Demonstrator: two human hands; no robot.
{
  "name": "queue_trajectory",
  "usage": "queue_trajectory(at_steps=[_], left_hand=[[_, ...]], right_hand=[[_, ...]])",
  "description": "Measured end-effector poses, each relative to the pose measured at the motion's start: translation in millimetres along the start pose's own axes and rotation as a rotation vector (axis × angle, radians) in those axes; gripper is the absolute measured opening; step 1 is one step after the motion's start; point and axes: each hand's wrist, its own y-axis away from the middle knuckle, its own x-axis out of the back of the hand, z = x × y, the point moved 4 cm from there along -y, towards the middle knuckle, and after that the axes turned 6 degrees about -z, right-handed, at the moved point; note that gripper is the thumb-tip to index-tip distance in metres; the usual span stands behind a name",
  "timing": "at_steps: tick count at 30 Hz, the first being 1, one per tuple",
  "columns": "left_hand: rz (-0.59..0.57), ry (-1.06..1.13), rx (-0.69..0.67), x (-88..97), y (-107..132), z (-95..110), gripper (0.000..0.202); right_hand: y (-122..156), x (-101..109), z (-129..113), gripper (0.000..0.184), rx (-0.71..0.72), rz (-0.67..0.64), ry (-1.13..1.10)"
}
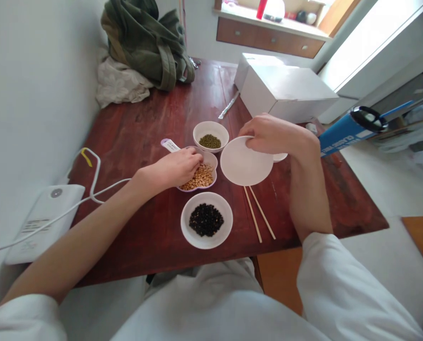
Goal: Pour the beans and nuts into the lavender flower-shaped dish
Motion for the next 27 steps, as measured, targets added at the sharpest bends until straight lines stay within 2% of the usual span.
queue_trajectory(at_steps=[3,6,14,27], left_hand=[[-0.03,-0.034,0.015,0.5,-0.8,3.1,0.04],[-0.024,-0.046,0.014,0.3,-2.5,6.3,0.042],[-0.012,-0.047,0.0,-4.3,-4.8,5.2,0.043],[0.044,-0.059,-0.045,-8.9,-6.9,1.3,0.038]], right_hand=[[-14.3,-17.7,13.3,0.031,-0.019,-0.175,0.041],[-27.5,-30.1,17.0,0.032,-0.003,-0.264,0.089],[-48.5,-44.4,24.9,0.035,0.015,-0.31,0.088],[-66.3,-53.8,34.7,0.036,0.005,-0.351,0.044]])
